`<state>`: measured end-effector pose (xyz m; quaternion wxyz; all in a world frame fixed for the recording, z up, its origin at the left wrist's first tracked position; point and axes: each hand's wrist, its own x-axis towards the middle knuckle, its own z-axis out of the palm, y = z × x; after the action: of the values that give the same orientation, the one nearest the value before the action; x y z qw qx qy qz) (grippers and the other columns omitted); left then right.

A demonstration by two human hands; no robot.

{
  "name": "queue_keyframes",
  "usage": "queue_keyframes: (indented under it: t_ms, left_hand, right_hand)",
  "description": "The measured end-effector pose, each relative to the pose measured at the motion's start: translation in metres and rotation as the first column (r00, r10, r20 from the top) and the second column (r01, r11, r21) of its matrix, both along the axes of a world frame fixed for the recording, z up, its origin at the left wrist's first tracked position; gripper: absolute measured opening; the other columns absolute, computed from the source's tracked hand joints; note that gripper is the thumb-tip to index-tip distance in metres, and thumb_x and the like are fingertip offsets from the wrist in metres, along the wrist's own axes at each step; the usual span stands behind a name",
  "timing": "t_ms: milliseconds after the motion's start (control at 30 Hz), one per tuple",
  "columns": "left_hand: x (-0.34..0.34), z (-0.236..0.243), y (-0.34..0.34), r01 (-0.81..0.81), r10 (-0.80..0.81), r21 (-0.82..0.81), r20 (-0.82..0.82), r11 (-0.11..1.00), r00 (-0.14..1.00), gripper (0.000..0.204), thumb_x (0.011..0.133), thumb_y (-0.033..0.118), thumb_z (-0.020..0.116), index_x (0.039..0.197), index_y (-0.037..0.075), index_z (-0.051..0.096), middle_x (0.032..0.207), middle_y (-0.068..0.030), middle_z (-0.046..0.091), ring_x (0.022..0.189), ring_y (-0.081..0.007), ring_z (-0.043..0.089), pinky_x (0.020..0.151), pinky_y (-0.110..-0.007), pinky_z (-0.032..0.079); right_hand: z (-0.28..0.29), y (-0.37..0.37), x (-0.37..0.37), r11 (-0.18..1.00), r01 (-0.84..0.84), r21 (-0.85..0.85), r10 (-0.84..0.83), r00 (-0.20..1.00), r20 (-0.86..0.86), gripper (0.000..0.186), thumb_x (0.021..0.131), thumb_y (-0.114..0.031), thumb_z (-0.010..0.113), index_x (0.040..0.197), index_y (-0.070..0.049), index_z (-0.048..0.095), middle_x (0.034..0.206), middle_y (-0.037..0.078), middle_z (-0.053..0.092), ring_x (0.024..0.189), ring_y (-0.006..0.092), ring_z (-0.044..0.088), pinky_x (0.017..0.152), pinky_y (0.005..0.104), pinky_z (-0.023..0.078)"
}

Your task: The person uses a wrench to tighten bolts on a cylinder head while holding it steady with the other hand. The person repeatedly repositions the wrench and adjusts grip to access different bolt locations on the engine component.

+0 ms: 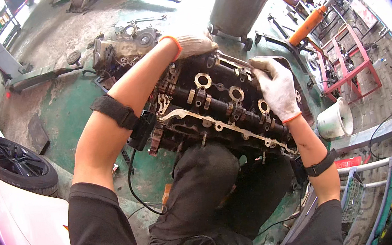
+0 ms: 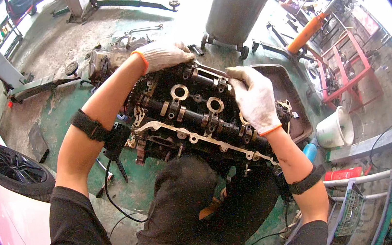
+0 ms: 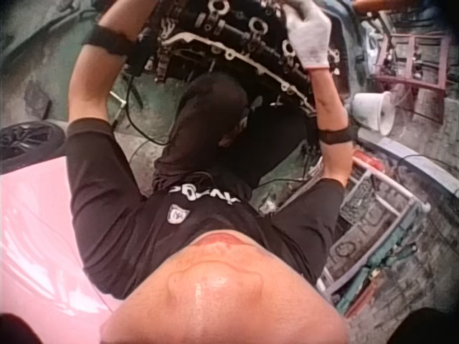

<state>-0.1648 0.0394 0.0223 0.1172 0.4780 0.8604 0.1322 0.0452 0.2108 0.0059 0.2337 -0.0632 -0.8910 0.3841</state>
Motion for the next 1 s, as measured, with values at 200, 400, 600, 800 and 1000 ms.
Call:
queue_keyframes:
  t_ms: [200,400,600,800,1000]
  left_hand:
    - [-0.002,-0.008,-0.001,-0.004,-0.003,0.093,0.074,0.996,0.997,0.054,0.101,0.05,0.059,0.108,0.0,0.076,0.09,-0.0146,0.075,0.079,-0.0228,0.067,0.074,-0.04,0.054]
    - [-0.003,-0.008,0.004,-0.091,0.083,0.11,0.075,0.99,0.994,0.054,0.099,0.053,0.062,0.11,0.003,0.079,0.09,-0.0135,0.077,0.078,-0.0217,0.068,0.074,-0.039,0.054]
    - [-0.008,-0.005,0.004,0.029,-0.043,0.13,0.108,0.991,0.993,0.049,0.089,0.047,0.073,0.108,0.003,0.079,0.089,-0.0128,0.077,0.077,-0.0223,0.068,0.074,-0.039,0.055]
    - [-0.022,-0.006,0.016,0.062,-0.067,0.043,0.129,0.997,0.989,0.039,0.078,0.027,0.079,0.111,0.007,0.081,0.098,-0.0113,0.08,0.082,-0.0213,0.072,0.077,-0.035,0.058]
    - [-0.019,-0.004,0.013,0.07,-0.071,0.02,0.061,0.997,0.996,0.038,0.08,0.031,0.078,0.111,0.009,0.081,0.1,-0.0095,0.08,0.082,-0.0205,0.072,0.077,-0.036,0.058]
  right_hand:
    - [-0.006,-0.008,0.001,0.905,-0.044,0.423,0.136,0.973,-0.188,0.022,0.088,0.006,0.068,0.108,0.001,0.073,0.102,0.019,0.072,0.096,0.0338,0.071,0.087,0.036,0.055]
    - [-0.016,-0.011,0.001,0.913,-0.032,0.408,0.162,0.943,-0.29,0.021,0.09,0.005,0.067,0.109,0.0,0.072,0.103,0.018,0.072,0.091,0.0343,0.072,0.08,0.0374,0.059]
    - [-0.022,-0.004,0.001,0.807,-0.12,0.579,0.3,0.927,-0.225,0.033,0.085,0.009,0.061,0.116,-0.001,0.067,0.109,0.02,0.07,0.094,0.037,0.071,0.081,0.0415,0.059]
    - [-0.019,-0.009,0.007,0.824,-0.155,0.545,0.292,0.94,-0.175,0.03,0.086,0.006,0.064,0.115,-0.003,0.068,0.11,0.019,0.07,0.095,0.0376,0.07,0.084,0.0425,0.058]
    - [-0.011,-0.027,0.009,0.927,-0.132,0.352,0.181,0.977,-0.112,0.023,0.089,-0.001,0.072,0.112,-0.001,0.07,0.107,0.019,0.073,0.096,0.033,0.073,0.084,0.0371,0.057]
